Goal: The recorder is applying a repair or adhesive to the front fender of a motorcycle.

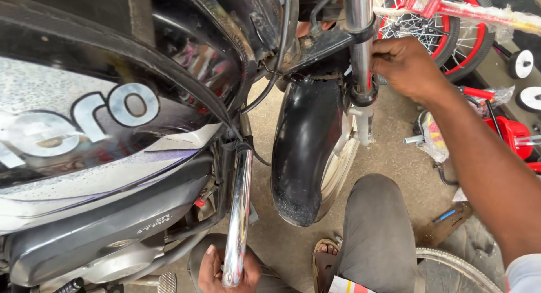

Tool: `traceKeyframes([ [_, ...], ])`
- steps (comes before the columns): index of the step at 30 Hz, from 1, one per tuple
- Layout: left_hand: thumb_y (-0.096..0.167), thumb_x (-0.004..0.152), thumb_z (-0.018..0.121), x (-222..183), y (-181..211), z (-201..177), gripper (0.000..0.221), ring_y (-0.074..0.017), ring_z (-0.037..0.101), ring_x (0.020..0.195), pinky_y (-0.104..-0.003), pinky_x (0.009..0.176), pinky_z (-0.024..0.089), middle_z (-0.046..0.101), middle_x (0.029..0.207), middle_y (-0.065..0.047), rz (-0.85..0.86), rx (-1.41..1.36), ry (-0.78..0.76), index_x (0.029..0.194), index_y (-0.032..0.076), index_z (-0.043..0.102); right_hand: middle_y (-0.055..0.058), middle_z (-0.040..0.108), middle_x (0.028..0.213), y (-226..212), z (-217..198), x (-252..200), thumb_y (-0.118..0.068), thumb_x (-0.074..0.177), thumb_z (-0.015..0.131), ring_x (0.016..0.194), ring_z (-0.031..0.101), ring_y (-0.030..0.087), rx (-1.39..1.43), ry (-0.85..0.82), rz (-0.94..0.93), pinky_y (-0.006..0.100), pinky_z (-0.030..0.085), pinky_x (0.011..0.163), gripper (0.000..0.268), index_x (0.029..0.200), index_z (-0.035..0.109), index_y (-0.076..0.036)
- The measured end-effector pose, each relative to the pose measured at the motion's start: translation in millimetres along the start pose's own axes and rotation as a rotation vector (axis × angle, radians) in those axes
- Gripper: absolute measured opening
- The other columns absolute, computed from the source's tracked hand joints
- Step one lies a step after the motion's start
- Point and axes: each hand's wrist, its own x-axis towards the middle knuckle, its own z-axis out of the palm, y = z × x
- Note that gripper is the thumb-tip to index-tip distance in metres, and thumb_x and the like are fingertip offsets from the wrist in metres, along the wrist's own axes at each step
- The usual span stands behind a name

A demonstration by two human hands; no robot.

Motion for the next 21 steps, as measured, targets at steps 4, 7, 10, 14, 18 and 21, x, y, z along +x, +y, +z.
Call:
traceKeyframes([
  [4,0.006,0.079,0.076,-4.1,10.0,7.9,0.046,-0.0192,0.05,0.045,-0.032,0.041,0.04,0.057,0.078,-0.017,-0.355,0.047,0.106,0.118,-0.003,0.052,0.007,0.077,0.111,6.8,-15.5,20.2,0.005,0.089,0.065,0.096,0.07,0.01,-0.027,-0.132,0.048,0.027,0.056,0.089,0.036,0.124,0.073,-0.003],
  [7,0.015,0.088,0.072,-3.3,1.1,0.7,0.044,-0.0118,0.058,0.054,-0.025,0.048,0.046,0.058,0.076,-0.015,-0.384,-0.271,-0.033,0.111,-0.012,0.046,0.008,0.078,0.11,4.3,-20.3,28.9,0.001,0.094,0.069,0.096,0.069,0.013,-0.219,-0.247,-0.063,0.031,0.056,0.09,0.026,0.119,0.075,-0.004],
  [10,0.013,0.085,0.072,-25.6,-10.9,4.0,0.041,-0.0106,0.056,0.045,-0.026,0.041,0.041,0.056,0.064,-0.012,-0.416,-0.282,-0.054,0.106,-0.012,0.047,0.009,0.075,0.113,-0.3,-21.3,31.2,-0.003,0.095,0.069,0.103,0.07,0.017,-0.314,-0.292,-0.121,0.034,0.055,0.094,0.024,0.117,0.076,-0.008],
  [14,0.014,0.082,0.073,-18.3,2.8,-2.6,0.041,-0.0191,0.056,0.058,-0.028,0.054,0.046,0.058,0.08,-0.02,-0.372,-0.23,-0.046,0.11,-0.007,0.052,0.01,0.074,0.113,9.9,-24.5,36.7,-0.005,0.091,0.069,0.101,0.07,0.021,-0.473,-0.375,-0.209,0.036,0.054,0.094,0.027,0.115,0.079,-0.011],
  [18,0.017,0.083,0.076,-16.5,8.9,9.7,0.044,-0.0143,0.063,0.061,-0.024,0.058,0.053,0.066,0.09,-0.018,-0.452,-0.313,0.157,0.113,-0.006,0.054,0.009,0.077,0.108,11.1,-13.6,37.8,-0.004,0.089,0.068,0.101,0.072,0.02,-0.426,-0.388,-0.291,0.036,0.055,0.094,0.025,0.111,0.079,-0.009],
  [21,0.022,0.08,0.079,-12.1,14.8,5.5,0.049,-0.0198,0.067,0.066,-0.028,0.064,0.056,0.065,0.098,-0.022,-0.479,-0.22,0.116,0.111,-0.006,0.054,0.01,0.078,0.101,14.2,-9.2,34.4,-0.009,0.089,0.072,0.095,0.071,0.021,-0.2,-0.35,-0.138,0.036,0.057,0.088,0.015,0.104,0.077,-0.007],
])
